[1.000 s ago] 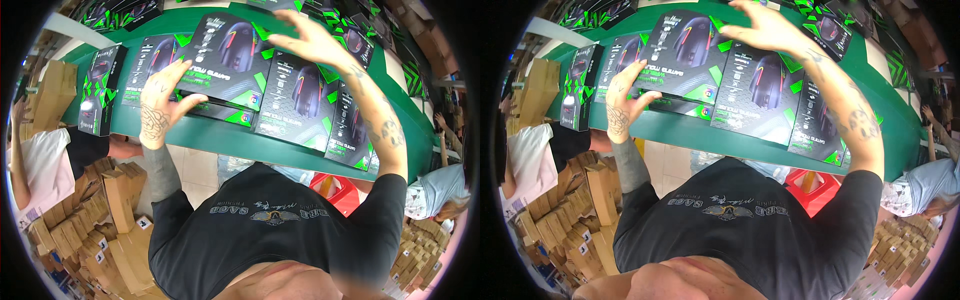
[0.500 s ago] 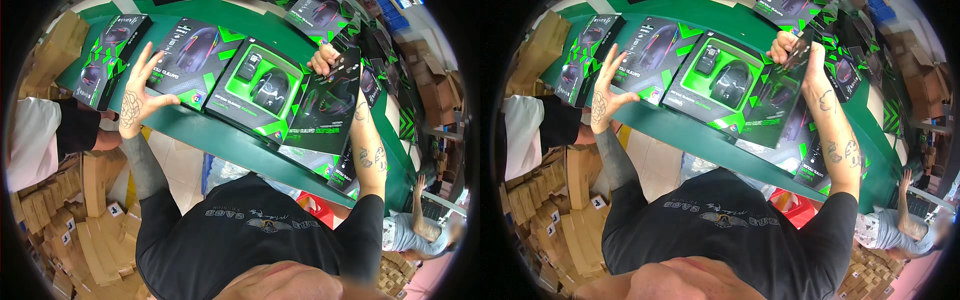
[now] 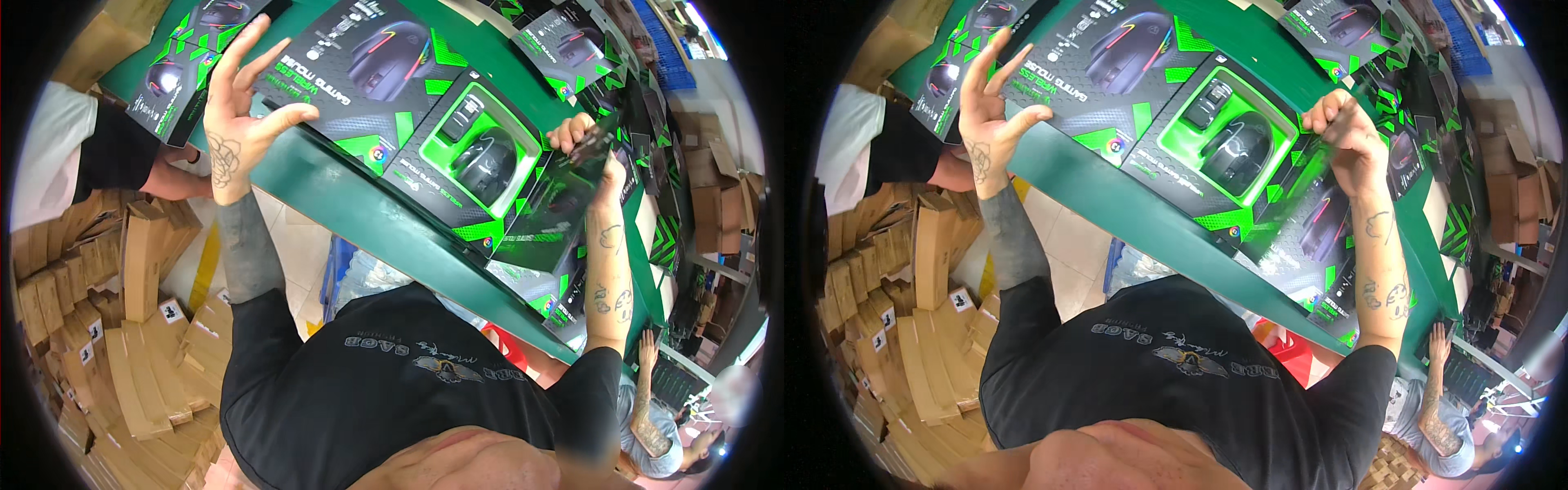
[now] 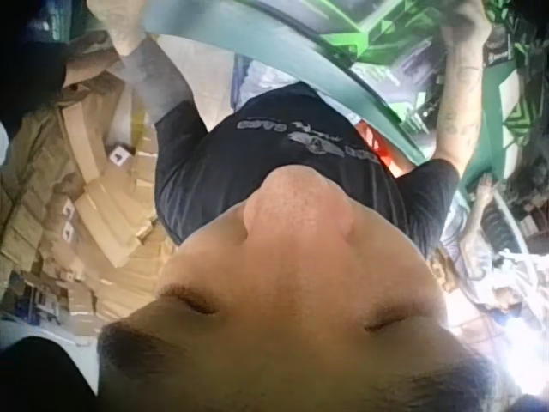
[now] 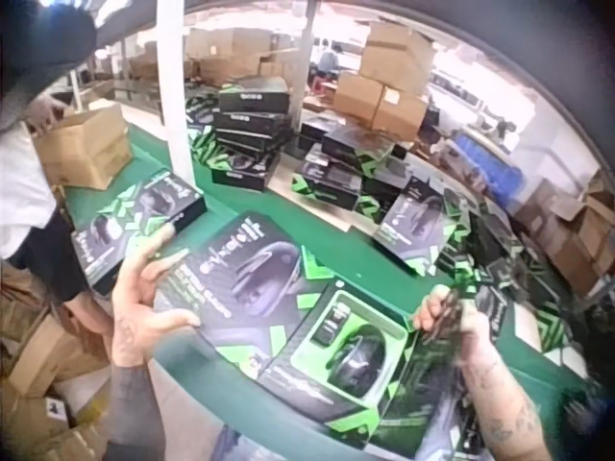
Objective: The person is sorting and arranging computer mouse boxes on an assembly line conveyor belt.
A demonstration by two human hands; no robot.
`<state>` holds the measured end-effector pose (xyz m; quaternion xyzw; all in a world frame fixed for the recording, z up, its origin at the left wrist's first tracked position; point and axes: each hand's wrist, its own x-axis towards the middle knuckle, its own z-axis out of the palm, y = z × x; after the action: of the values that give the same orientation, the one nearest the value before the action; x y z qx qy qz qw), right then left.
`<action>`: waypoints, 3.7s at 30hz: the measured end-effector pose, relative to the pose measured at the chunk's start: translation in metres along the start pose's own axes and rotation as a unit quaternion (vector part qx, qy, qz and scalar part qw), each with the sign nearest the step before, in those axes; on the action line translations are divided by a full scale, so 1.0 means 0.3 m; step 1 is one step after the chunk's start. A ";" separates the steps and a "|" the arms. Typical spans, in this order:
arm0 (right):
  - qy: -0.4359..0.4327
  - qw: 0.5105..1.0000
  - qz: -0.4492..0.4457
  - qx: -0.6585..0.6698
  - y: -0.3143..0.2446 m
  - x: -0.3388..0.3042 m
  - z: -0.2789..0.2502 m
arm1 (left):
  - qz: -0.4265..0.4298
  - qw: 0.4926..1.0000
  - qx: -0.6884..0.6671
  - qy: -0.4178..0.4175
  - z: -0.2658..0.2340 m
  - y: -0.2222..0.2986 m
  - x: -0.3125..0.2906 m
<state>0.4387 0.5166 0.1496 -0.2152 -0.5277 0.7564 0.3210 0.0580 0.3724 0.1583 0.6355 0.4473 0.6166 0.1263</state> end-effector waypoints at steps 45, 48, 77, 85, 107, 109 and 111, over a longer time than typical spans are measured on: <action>0.232 0.954 0.078 -0.173 0.053 -0.788 -0.623 | -0.504 0.816 -0.086 0.270 -0.618 0.358 -1.062; 0.269 0.949 0.000 -0.162 0.010 -0.819 -0.591 | -0.434 0.849 -0.144 0.265 -0.645 0.278 -1.078; -0.103 0.831 -0.075 -0.541 0.272 0.330 -0.075 | -0.166 0.869 0.336 -0.322 0.375 0.171 -0.397; -0.004 0.763 -0.213 -0.610 0.210 0.423 0.071 | -0.149 0.881 0.374 -0.247 0.327 0.190 -0.295; -0.097 0.759 -0.206 -0.610 0.206 0.479 0.091 | -0.201 0.828 0.454 -0.259 0.278 0.219 -0.304; -0.109 0.791 -0.204 -0.566 0.222 0.495 0.118 | -0.213 0.827 0.451 -0.261 0.202 0.244 -0.322; -0.110 0.827 -0.212 -0.509 0.232 0.503 0.137 | -0.229 0.819 0.467 -0.244 0.146 0.260 -0.330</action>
<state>0.2877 0.5806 0.1007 -0.1460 -0.9025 0.3126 0.2580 0.1454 0.2735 0.1381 0.6268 0.7690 0.1121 0.0572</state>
